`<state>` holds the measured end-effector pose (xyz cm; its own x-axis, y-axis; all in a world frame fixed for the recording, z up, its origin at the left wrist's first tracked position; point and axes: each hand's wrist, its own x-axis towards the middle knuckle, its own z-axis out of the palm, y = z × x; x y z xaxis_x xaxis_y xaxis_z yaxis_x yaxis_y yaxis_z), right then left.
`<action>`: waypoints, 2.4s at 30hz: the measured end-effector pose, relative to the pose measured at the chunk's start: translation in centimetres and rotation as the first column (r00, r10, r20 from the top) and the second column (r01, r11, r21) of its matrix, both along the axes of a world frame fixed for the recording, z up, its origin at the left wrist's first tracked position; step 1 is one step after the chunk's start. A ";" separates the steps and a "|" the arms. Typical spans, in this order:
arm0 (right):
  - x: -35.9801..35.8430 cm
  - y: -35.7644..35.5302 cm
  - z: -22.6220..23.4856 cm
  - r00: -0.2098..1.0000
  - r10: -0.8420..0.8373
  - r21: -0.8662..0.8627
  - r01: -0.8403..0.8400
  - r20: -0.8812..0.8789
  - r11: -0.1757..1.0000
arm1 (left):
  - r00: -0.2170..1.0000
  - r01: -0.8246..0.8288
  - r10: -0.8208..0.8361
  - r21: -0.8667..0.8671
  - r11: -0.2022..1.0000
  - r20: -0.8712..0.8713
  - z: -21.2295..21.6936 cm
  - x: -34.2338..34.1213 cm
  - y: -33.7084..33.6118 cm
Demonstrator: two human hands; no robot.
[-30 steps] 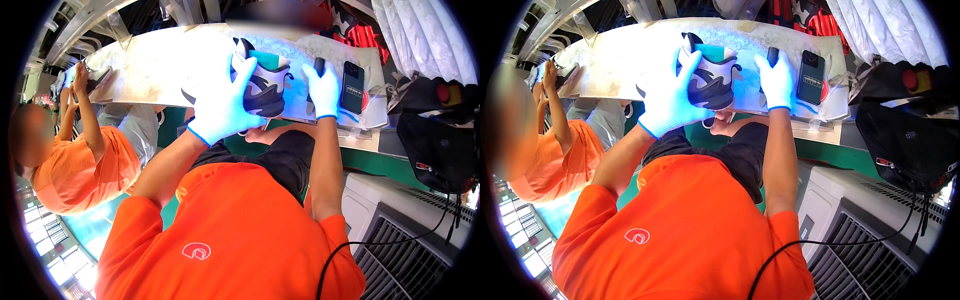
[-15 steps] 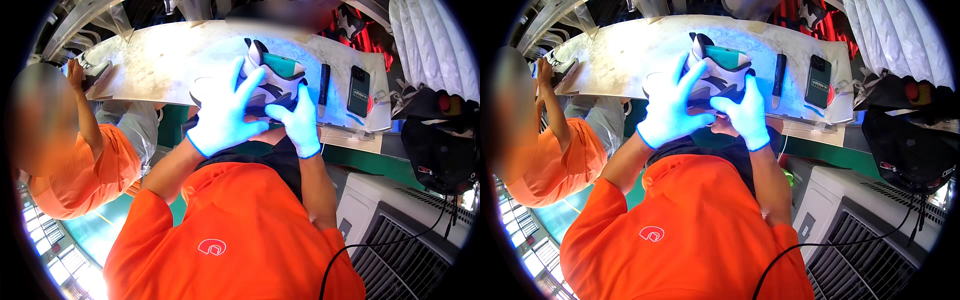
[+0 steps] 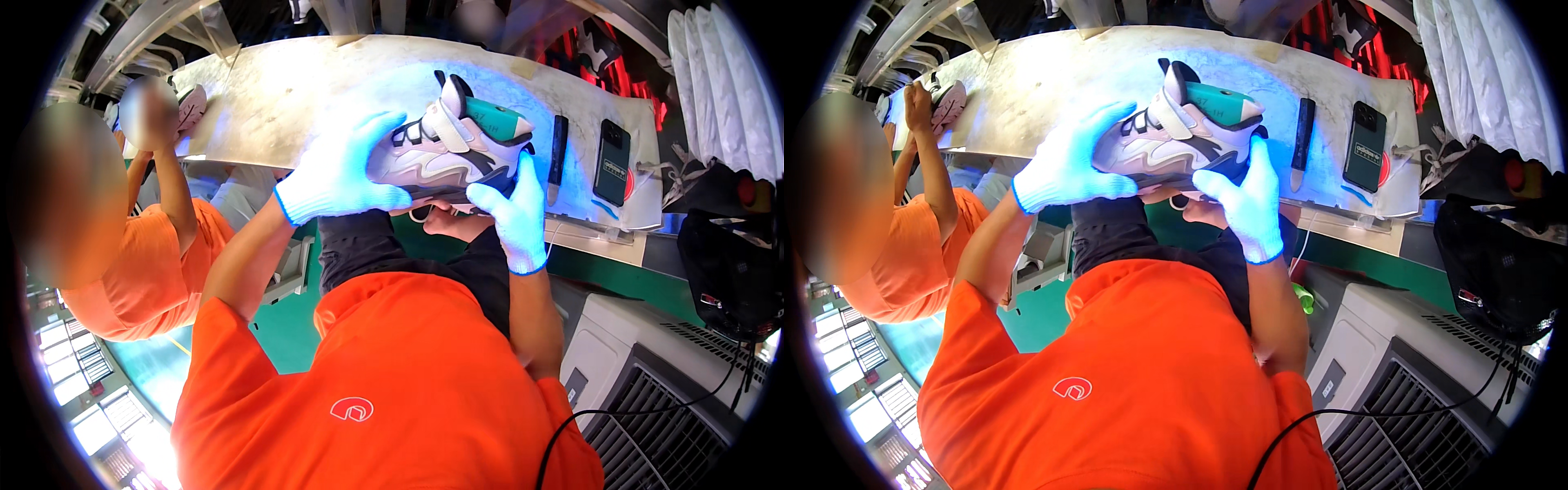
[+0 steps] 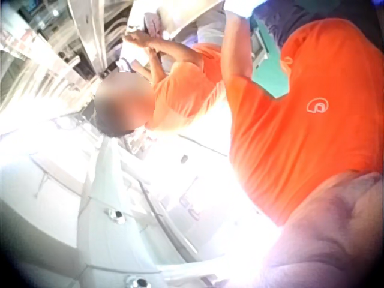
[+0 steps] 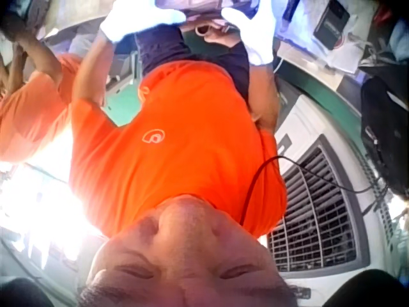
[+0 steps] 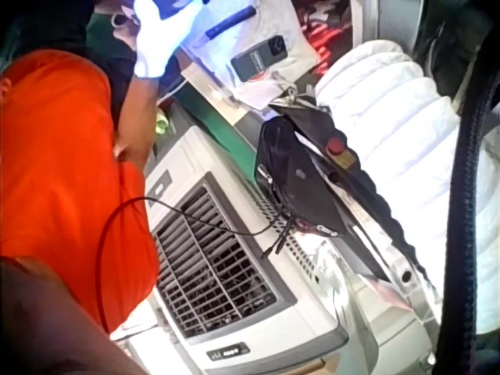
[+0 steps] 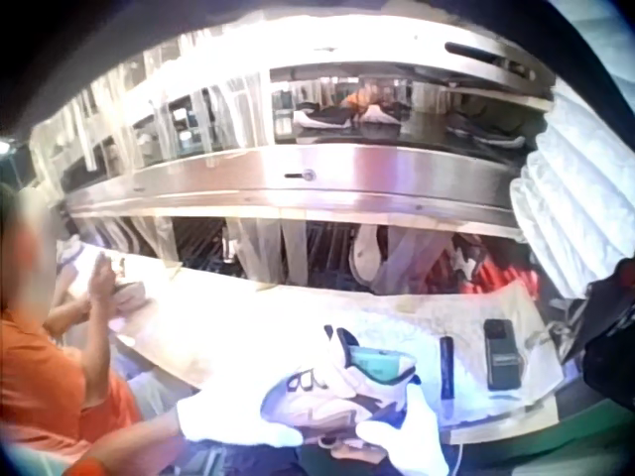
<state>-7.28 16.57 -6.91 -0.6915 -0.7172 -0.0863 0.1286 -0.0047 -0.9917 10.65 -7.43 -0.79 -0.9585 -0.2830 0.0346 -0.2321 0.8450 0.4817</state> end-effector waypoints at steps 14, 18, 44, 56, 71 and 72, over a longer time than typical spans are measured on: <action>1.0 0.1 0.9 0.999 -0.013 -0.019 0.014 0.040 1.000 | 0.970 -0.211 0.206 0.027 0.977 0.129 -0.2 -3.7 4.3; 0.7 0.1 -0.1 0.986 0.011 -0.074 0.002 0.168 0.997 | 0.944 -0.295 0.290 0.009 0.955 0.155 0.1 -5.2 5.9; -10.5 -0.4 -5.3 0.346 0.136 0.347 0.679 -0.928 0.647 | 0.970 -0.230 0.240 0.195 0.954 -0.029 -1.0 -4.7 6.6; -4.6 0.7 -0.9 0.690 -0.377 0.011 0.472 0.619 0.881 | 0.978 -0.201 0.208 0.223 0.954 -0.011 0.2 -5.1 6.3; -4.8 -1.1 -5.1 0.894 -0.343 0.091 0.331 0.289 0.939 | 0.977 -0.210 0.212 0.049 0.976 -0.025 -1.2 -5.2 6.5; -5.3 -1.2 -3.5 0.958 -0.248 0.144 0.227 0.145 0.963 | 0.969 -0.236 0.238 0.042 0.971 -0.062 -1.6 -5.1 6.5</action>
<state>-12.57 15.36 -10.39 -0.8104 -0.5104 -0.2878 0.2957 0.0677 -0.9529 5.53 -0.93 -2.39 -0.8597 -0.5042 0.0819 -0.3909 0.7526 0.5299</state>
